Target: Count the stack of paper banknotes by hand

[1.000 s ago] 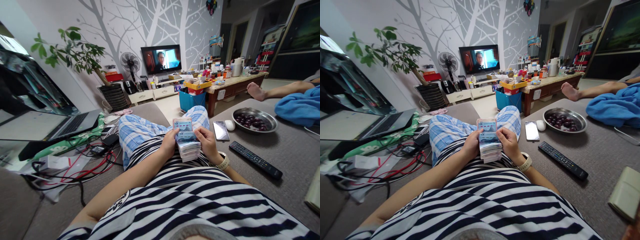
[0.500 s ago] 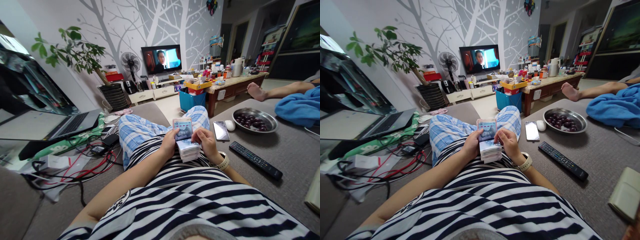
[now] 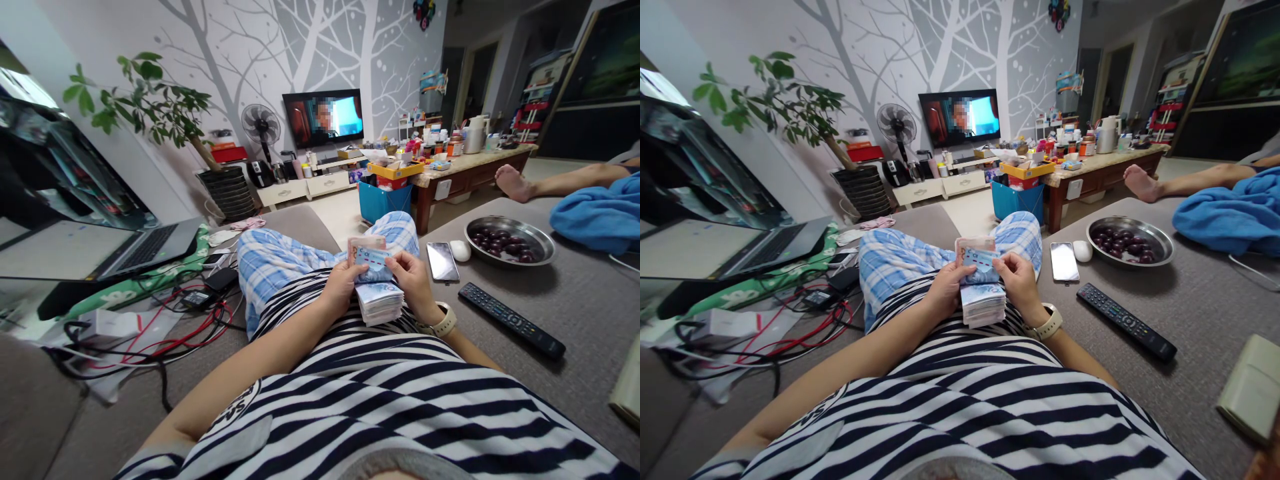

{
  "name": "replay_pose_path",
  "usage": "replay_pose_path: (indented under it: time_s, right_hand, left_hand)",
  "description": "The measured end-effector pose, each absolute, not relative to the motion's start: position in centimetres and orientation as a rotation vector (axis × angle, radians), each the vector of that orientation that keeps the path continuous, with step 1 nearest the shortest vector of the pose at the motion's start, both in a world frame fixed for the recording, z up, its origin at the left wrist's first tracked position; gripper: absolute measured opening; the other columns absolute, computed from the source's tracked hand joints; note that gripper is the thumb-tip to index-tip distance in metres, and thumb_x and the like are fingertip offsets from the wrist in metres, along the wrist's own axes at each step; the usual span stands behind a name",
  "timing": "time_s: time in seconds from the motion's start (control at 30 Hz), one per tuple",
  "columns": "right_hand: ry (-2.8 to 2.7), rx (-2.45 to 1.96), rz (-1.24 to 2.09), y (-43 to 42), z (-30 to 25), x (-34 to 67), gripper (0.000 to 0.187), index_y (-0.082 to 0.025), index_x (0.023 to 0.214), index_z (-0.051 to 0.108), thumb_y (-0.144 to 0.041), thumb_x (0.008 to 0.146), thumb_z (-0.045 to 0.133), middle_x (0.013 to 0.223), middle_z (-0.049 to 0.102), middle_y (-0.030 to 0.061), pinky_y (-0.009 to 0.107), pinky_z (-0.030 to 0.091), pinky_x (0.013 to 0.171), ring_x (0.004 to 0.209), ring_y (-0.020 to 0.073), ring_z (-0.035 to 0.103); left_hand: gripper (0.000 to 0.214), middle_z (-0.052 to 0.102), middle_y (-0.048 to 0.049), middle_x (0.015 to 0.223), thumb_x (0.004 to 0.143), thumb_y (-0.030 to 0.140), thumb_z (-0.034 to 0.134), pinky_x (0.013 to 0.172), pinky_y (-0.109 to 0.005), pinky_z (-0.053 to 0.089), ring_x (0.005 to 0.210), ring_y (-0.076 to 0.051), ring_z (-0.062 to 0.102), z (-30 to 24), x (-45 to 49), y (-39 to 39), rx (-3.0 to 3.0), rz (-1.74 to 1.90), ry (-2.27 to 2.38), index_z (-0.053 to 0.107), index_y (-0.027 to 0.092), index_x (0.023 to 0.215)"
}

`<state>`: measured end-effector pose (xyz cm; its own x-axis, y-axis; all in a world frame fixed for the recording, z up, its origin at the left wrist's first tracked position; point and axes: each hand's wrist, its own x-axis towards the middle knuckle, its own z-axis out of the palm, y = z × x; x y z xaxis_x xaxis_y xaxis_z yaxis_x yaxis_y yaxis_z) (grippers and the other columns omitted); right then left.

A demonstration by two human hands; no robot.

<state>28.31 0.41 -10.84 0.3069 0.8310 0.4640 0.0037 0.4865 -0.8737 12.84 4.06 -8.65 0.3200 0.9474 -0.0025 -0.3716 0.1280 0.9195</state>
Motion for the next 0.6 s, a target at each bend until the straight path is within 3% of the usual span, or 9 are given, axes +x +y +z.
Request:
replay_pose_path:
  time_s: [0.2,0.6]
  right_hand:
    - [-1.167,-0.921,0.574,0.04,-10.97,28.38,0.046,-0.022,0.067,0.057,-0.061,0.087,0.070,0.061,0.047,-0.0039,0.029,0.034,0.056,0.060,0.0136,0.040]
    - [-1.114,-0.925,0.597,0.32,-11.37,28.31,0.045,-0.020,0.071,0.063,-0.062,0.086,0.072,0.064,0.054,-0.0027,0.029,0.036,0.060,0.062,0.0140,0.044]
  left_hand:
    - [0.033,0.081,-0.0101,0.084,0.065,0.041,0.087,0.098,-0.046,0.057,0.099,-0.034,0.076,-8.94,12.99,4.61,0.982,1.153,0.742,0.077,0.015,0.082]
    - [0.027,0.081,-0.0083,0.083,0.068,0.039,0.086,0.098,-0.045,0.057,0.096,-0.031,0.076,-8.87,12.99,4.66,0.999,1.155,0.732,0.076,0.017,0.080]
